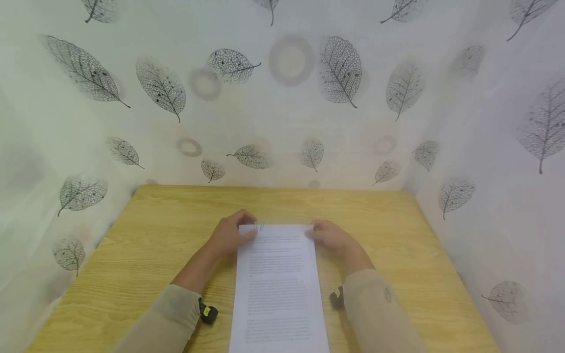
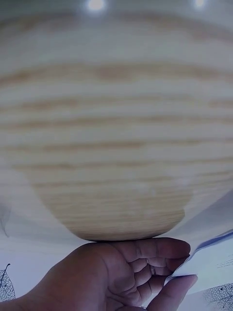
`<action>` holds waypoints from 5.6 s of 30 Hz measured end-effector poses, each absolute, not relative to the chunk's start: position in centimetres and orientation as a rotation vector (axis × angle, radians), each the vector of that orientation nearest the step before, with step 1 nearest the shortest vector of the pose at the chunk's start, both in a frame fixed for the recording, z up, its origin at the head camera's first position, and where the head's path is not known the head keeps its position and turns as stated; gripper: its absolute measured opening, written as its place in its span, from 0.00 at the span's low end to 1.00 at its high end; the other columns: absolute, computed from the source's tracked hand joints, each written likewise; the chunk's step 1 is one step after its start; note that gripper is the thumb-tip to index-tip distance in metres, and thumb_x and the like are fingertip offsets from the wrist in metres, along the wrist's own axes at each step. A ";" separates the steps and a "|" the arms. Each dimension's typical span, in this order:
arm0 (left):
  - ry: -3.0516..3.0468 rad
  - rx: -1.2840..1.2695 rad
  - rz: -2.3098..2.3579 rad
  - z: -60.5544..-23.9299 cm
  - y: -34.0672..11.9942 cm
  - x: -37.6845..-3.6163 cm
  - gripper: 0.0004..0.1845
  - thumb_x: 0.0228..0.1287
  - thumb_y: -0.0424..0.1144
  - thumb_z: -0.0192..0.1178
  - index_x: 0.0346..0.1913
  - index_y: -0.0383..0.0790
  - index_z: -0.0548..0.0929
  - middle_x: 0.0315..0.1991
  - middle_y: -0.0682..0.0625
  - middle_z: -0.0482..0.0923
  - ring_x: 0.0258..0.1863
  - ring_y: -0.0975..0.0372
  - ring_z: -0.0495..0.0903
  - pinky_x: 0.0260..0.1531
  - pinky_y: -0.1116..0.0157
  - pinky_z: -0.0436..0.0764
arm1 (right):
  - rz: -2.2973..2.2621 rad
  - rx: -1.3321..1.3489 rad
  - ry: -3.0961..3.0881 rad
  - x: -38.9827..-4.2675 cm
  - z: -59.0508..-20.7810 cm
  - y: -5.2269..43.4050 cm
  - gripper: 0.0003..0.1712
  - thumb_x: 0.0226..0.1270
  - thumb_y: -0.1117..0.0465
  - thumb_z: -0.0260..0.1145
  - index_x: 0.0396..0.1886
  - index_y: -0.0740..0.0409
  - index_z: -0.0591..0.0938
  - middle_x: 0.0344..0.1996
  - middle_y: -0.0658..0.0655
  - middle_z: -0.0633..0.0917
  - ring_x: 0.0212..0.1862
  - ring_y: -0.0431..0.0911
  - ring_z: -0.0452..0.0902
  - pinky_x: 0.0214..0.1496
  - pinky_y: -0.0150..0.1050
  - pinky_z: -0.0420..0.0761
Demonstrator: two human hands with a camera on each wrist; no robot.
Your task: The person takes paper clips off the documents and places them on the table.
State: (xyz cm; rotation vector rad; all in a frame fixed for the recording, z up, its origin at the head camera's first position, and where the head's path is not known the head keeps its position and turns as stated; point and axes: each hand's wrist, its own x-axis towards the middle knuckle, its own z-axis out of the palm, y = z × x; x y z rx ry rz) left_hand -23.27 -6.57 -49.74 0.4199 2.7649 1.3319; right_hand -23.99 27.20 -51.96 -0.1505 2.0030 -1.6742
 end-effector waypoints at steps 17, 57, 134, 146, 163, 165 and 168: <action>2.747 0.399 1.363 -49.5 -8.5 -23.1 0.15 0.69 0.36 0.73 0.56 0.43 0.85 0.49 0.47 0.89 0.42 0.57 0.83 0.47 0.62 0.84 | -1.677 -0.130 2.010 -24.1 -52.4 27.3 0.07 0.84 0.63 0.62 0.40 0.56 0.78 0.44 0.47 0.90 0.48 0.44 0.81 0.51 0.35 0.80; 2.884 0.571 1.232 -46.7 -12.1 -24.5 0.13 0.71 0.40 0.73 0.55 0.46 0.88 0.45 0.51 0.92 0.39 0.62 0.84 0.43 0.65 0.84 | -1.742 -0.125 1.973 -23.7 -52.2 27.6 0.05 0.84 0.64 0.62 0.42 0.59 0.78 0.45 0.47 0.90 0.49 0.43 0.81 0.51 0.33 0.81; 2.761 0.348 0.911 -51.0 -13.8 -29.8 0.21 0.78 0.40 0.67 0.67 0.33 0.84 0.61 0.37 0.87 0.62 0.44 0.85 0.68 0.46 0.82 | -1.755 -0.102 1.935 -24.0 -52.2 27.7 0.06 0.83 0.64 0.63 0.39 0.56 0.78 0.42 0.46 0.90 0.48 0.43 0.78 0.52 0.34 0.79; 2.801 0.267 1.110 -49.2 -13.5 -28.8 0.19 0.83 0.37 0.57 0.70 0.36 0.80 0.66 0.36 0.81 0.65 0.43 0.82 0.68 0.45 0.83 | -1.766 -0.096 1.942 -23.6 -51.9 27.6 0.06 0.84 0.65 0.62 0.40 0.56 0.77 0.43 0.46 0.90 0.48 0.43 0.79 0.53 0.33 0.79; 2.733 0.494 1.230 -46.9 -7.5 -26.1 0.17 0.82 0.42 0.61 0.66 0.42 0.84 0.59 0.47 0.87 0.60 0.52 0.84 0.65 0.50 0.84 | -1.777 -0.128 1.926 -23.6 -52.3 27.7 0.07 0.84 0.64 0.62 0.39 0.55 0.76 0.44 0.46 0.90 0.48 0.42 0.78 0.52 0.33 0.79; 2.710 0.497 1.233 -46.9 -6.9 -25.9 0.17 0.81 0.42 0.62 0.65 0.42 0.84 0.57 0.48 0.88 0.59 0.53 0.85 0.64 0.51 0.85 | -1.776 -0.130 1.924 -23.7 -52.5 27.8 0.08 0.84 0.63 0.62 0.39 0.55 0.76 0.44 0.46 0.90 0.48 0.42 0.79 0.52 0.33 0.79; 2.680 0.507 1.240 -47.0 -6.1 -25.7 0.17 0.81 0.42 0.63 0.65 0.41 0.85 0.57 0.48 0.88 0.57 0.53 0.85 0.62 0.51 0.86 | -1.774 -0.132 1.923 -23.7 -52.6 27.9 0.08 0.84 0.64 0.62 0.39 0.55 0.76 0.44 0.46 0.91 0.48 0.42 0.79 0.51 0.33 0.79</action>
